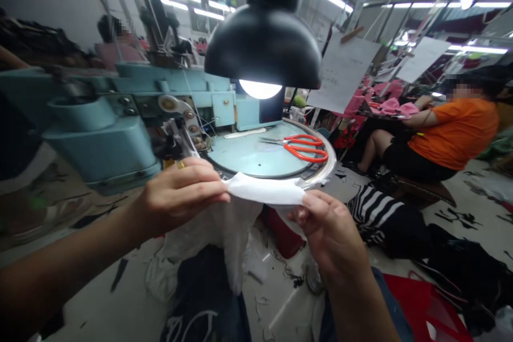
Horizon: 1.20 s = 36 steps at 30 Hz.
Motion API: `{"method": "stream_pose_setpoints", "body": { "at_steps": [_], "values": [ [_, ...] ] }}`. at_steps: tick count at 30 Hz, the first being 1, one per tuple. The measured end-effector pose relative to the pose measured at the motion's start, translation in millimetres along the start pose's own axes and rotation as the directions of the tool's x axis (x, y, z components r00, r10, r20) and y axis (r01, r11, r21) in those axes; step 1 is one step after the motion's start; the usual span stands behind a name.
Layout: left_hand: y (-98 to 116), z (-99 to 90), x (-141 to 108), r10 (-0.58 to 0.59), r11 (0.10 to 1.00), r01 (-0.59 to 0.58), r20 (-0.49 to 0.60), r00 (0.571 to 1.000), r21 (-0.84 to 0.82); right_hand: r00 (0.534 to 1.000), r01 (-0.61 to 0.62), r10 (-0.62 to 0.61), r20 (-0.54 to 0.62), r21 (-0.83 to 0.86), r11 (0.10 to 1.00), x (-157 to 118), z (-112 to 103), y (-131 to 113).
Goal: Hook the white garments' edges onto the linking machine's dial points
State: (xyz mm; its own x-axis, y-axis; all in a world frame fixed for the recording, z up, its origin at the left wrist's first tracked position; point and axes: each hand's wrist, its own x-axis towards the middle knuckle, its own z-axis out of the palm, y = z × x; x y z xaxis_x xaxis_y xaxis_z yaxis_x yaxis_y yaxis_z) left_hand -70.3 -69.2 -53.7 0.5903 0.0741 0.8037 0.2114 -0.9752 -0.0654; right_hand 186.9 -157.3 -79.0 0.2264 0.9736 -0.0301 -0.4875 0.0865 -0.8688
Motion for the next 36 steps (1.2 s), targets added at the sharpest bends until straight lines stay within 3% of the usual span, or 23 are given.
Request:
{"method": "stream_pose_setpoints", "body": {
  "at_steps": [3,7,11,16,21,29,36],
  "values": [
    [2.3,2.1,2.6,-0.052,0.999,0.052,-0.029,0.998,-0.011,1.000,0.017,-0.017,0.008,-0.003,1.000,2.2,-1.0,-0.5],
    [4.9,5.6,5.4,0.034,0.999,-0.034,0.003,0.999,0.033,0.999,0.047,-0.047,-0.009,-0.003,0.999,5.5,-4.7,0.2],
    [7.1,9.7,8.8,-0.043,0.999,0.043,-0.029,0.999,-0.010,0.998,0.057,-0.058,-0.034,-0.015,0.998,7.2,-6.8,0.6],
    [6.7,10.6,11.8,0.104,0.992,-0.104,-0.001,0.995,0.070,0.995,0.062,-0.065,-0.075,-0.036,0.997,8.2,-9.2,1.2],
    [10.7,14.3,14.6,-0.023,0.999,0.023,0.003,1.000,-0.036,0.999,0.036,-0.036,0.003,-0.097,0.995,8.2,-13.3,0.5],
    [11.9,16.5,17.9,-0.056,0.996,0.056,0.013,0.998,-0.072,0.984,0.160,-0.169,-0.058,-0.143,0.977,12.5,-11.9,2.3],
    [16.0,17.7,21.6,-0.031,1.000,0.031,0.018,0.999,-0.001,0.962,0.230,-0.253,-0.102,-0.193,0.954,14.2,-8.3,8.2]
  ]
}}
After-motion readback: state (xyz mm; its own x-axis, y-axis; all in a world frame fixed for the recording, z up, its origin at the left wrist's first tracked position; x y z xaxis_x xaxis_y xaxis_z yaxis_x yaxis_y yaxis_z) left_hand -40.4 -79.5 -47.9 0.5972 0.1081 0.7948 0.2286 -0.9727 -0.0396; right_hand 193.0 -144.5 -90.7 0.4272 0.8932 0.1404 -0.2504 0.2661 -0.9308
